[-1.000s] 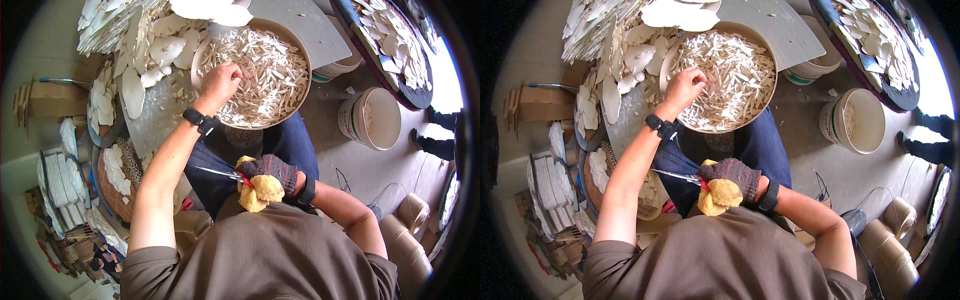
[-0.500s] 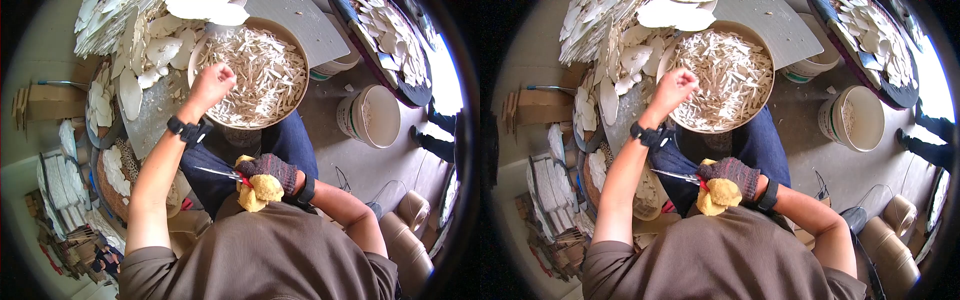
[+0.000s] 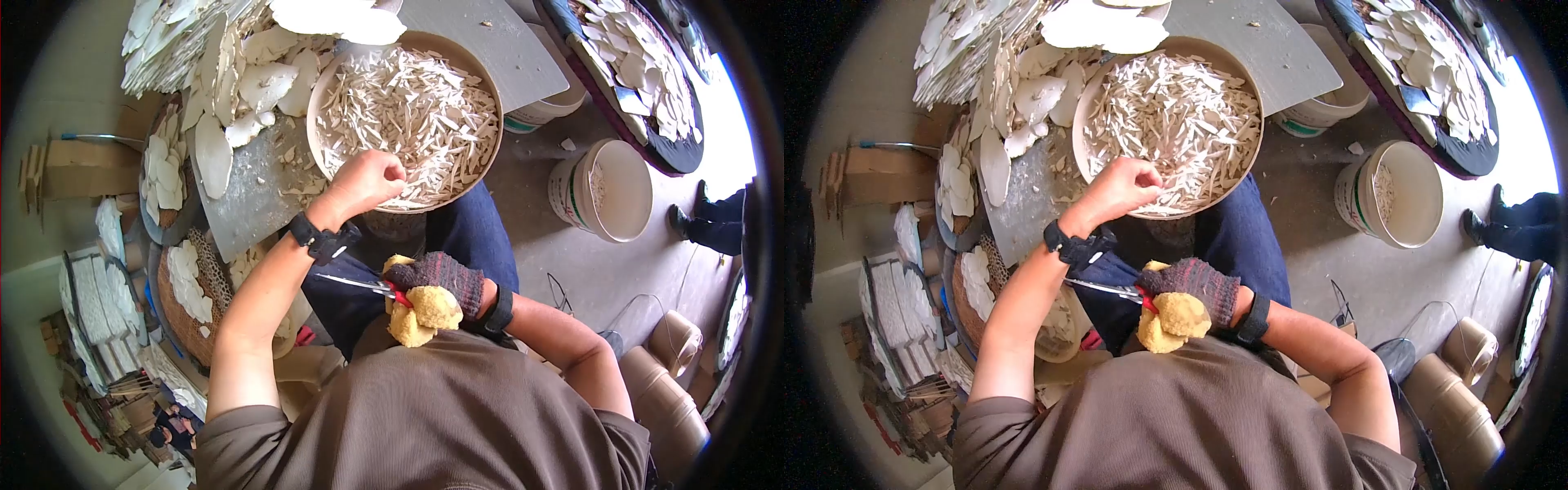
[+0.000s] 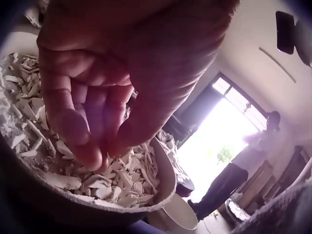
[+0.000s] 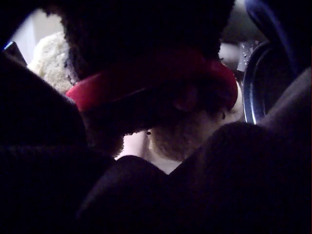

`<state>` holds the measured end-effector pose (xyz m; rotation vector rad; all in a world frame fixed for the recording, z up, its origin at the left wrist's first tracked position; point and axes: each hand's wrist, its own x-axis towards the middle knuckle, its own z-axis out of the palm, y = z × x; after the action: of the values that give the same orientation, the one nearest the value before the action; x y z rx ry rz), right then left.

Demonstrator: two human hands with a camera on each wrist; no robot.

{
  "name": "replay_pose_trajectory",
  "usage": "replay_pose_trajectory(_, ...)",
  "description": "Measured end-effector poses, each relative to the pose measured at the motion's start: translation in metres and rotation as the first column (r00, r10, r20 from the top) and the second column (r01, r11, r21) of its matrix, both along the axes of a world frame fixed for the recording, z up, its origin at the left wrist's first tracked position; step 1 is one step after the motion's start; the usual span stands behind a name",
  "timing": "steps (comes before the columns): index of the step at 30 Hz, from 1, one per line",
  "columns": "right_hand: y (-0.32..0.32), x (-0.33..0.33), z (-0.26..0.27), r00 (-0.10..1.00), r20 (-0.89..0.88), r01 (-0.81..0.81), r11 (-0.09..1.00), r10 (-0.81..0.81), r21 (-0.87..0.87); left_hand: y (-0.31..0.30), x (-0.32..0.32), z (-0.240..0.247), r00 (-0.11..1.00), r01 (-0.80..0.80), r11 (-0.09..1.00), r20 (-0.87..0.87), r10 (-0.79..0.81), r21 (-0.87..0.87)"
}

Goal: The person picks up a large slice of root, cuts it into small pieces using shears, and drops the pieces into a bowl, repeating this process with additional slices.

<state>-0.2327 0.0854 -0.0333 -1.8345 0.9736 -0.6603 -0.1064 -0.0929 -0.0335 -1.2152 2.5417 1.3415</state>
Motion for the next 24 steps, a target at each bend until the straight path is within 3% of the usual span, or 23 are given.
replay_pose_trajectory(2, -0.001, 0.002, -0.001, 1.000, 0.008, -0.003, 1.000, 0.003, 0.008, -0.007, 0.007, 0.002, 0.995, -0.083, 0.971, -0.043, 0.095, 0.224)
replay_pose_trajectory(4, -0.001, 0.002, -0.002, 1.000, -0.001, -0.014, 1.000, 0.014, 0.021, -0.009, 0.009, 0.027, 0.967, -0.226, 0.858, 0.003, 0.253, 0.462)
replay_pose_trajectory(9, -0.002, 0.001, 0.002, 1.000, -0.021, -0.016, 0.999, 0.017, 0.033, -0.019, 0.041, 0.067, 0.973, -0.179, 0.848, -0.037, 0.227, 0.499)
replay_pose_trajectory(13, 0.000, 0.000, 0.000, 1.000, -0.010, 0.000, 1.000, 0.000, 0.025, -0.017, 0.073, 0.089, 0.990, -0.071, 0.852, 0.143, -0.004, 0.519)
replay_pose_trajectory(16, -0.001, 0.002, 0.001, 1.000, -0.021, -0.008, 1.000, 0.009, 0.026, -0.008, 0.080, 0.081, 0.968, 0.035, 0.990, 0.243, -0.068, 0.138)
replay_pose_trajectory(17, -0.002, 0.003, 0.001, 1.000, -0.023, -0.019, 1.000, 0.020, 0.025, -0.005, 0.078, 0.071, 0.978, -0.022, 0.999, 0.209, 0.014, 0.037)
replay_pose_trajectory(18, -0.002, 0.004, 0.001, 0.999, -0.027, -0.030, 0.999, 0.030, 0.024, -0.002, 0.070, 0.064, 0.982, -0.083, 0.995, 0.165, 0.092, -0.061)
replay_pose_trajectory(20, -0.001, 0.005, -0.001, 1.000, 0.010, -0.029, 0.999, 0.029, 0.027, 0.004, 0.051, 0.051, 0.995, 0.083, 0.907, 0.083, -0.053, -0.413)
replay_pose_trajectory(24, 0.000, 0.003, 0.005, 0.999, -0.022, -0.037, 0.998, 0.038, 0.053, 0.020, 0.006, 0.029, 0.936, 0.214, 0.895, 0.345, -0.073, -0.392)
